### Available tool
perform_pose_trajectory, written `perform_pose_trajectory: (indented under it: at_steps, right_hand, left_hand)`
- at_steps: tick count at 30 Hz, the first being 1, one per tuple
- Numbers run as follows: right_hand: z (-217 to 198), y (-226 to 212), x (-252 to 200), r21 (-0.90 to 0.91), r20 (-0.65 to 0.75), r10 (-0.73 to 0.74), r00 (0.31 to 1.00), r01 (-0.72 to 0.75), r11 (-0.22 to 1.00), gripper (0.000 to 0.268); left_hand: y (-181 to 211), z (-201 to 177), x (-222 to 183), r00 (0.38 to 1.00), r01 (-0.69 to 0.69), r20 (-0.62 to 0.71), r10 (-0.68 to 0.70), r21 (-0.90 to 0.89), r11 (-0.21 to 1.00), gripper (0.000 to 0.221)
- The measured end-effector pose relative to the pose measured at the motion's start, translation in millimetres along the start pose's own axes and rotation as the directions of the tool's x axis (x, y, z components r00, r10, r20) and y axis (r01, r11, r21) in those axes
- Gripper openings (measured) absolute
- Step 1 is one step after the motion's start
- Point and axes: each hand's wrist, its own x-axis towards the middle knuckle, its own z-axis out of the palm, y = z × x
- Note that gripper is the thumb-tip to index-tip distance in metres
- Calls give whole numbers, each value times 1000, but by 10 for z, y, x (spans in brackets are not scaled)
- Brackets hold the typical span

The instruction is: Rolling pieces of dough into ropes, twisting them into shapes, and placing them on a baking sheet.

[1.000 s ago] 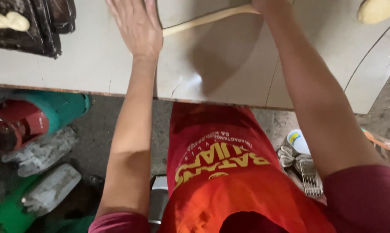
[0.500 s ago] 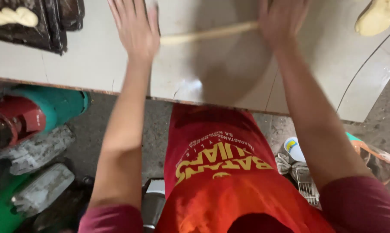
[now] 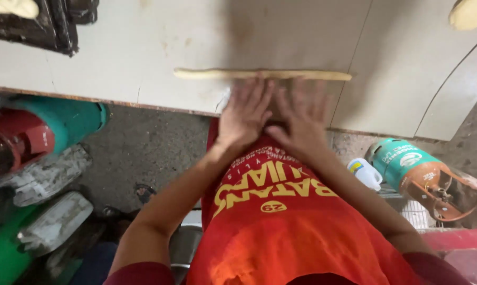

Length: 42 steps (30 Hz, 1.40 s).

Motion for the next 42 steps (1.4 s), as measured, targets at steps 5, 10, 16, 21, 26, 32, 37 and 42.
perform_pose_trajectory:
  at_steps: [5,10,16,21,26,32,37,42]
  right_hand:
    - [-129,-70,957,-260,-51,-21,998,7,966,86]
    - [-703,381,1924,-222,-284,20,959,-85,971,81]
    - [-34,296,763,-196,-436,59,898,-159,968,96]
    - [-189,417,774,-108,-323,112,940,-155,982,94]
    - [-734,1125,2145,-145,-382,118,917,-186,972,68]
    - [-176,771,540,-159,-435,-29,900,-45,986,59]
    - [131,799,-43,51,-425,116,898,-104,993,53]
    - [-280,231,1143,423,-739,116,663,323,847,68]
  left_hand:
    - [-402,279,510,969,134,-148,-200,-371,919,63]
    - [-1160,263,1082,849,379,-266,-456,-295,877,62]
    - [-582,300,-122,828,443,-155,-538,-407,799,69]
    - [-667,378,-190,843,392,-182,-506,-436,810,72]
    - [-1728,550,811,832,295,-411,-371,-239,925,69]
    - [-1511,425,-78,914,121,-340,-219,-286,951,63]
    - [-1112,190,-325,925,224,-193,-327,-416,881,63]
    - [-576,30,573,853,309,-226,-470,-507,805,72]
